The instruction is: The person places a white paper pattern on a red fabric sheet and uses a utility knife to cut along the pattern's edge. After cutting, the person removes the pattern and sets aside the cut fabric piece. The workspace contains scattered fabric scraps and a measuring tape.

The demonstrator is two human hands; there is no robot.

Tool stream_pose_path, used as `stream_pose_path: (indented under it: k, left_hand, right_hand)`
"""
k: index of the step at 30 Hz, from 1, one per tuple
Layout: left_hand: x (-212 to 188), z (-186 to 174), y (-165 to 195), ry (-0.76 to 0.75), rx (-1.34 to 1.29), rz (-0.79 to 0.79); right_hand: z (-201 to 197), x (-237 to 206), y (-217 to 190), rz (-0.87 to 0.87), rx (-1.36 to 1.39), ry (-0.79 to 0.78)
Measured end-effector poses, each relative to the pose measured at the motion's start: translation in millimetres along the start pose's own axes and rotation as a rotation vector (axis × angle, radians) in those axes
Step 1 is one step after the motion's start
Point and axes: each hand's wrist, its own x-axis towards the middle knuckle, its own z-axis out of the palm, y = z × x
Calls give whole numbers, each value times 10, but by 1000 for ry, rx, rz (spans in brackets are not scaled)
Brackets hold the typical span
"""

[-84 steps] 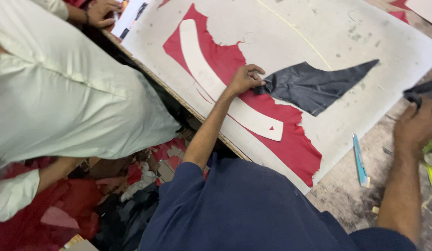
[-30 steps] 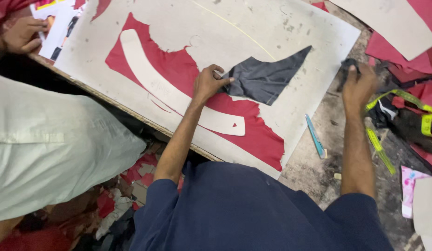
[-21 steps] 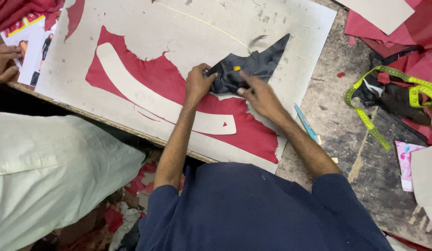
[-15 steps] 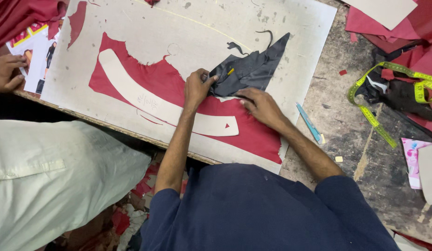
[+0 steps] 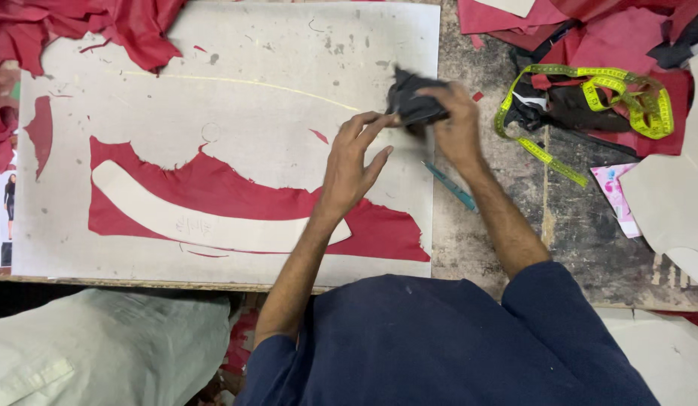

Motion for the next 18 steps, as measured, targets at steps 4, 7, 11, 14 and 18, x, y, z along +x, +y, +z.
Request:
stream_pose_path:
  k: [4, 7, 11, 14, 18]
  left_hand:
    - [-192, -175, 113, -11, -158, -155]
    - [-405, -347, -147, 12, -391, -335]
    - [-1003, -1046, -791, 302, -266, -441]
    - [-1607, -1550, -964, 523, 96, -596]
    - [-2190, -1677, -667, 583, 164, -651]
  right_hand:
    - [-610, 10, 491, -54, -392, 46]
    - [-862, -42, 680, 143, -553, -363]
    - [-844, -592, 486, 36, -631, -146]
    - [-652, -1020, 176, 39, -587, -261]
    - [-413, -1374, -129, 10, -459, -287]
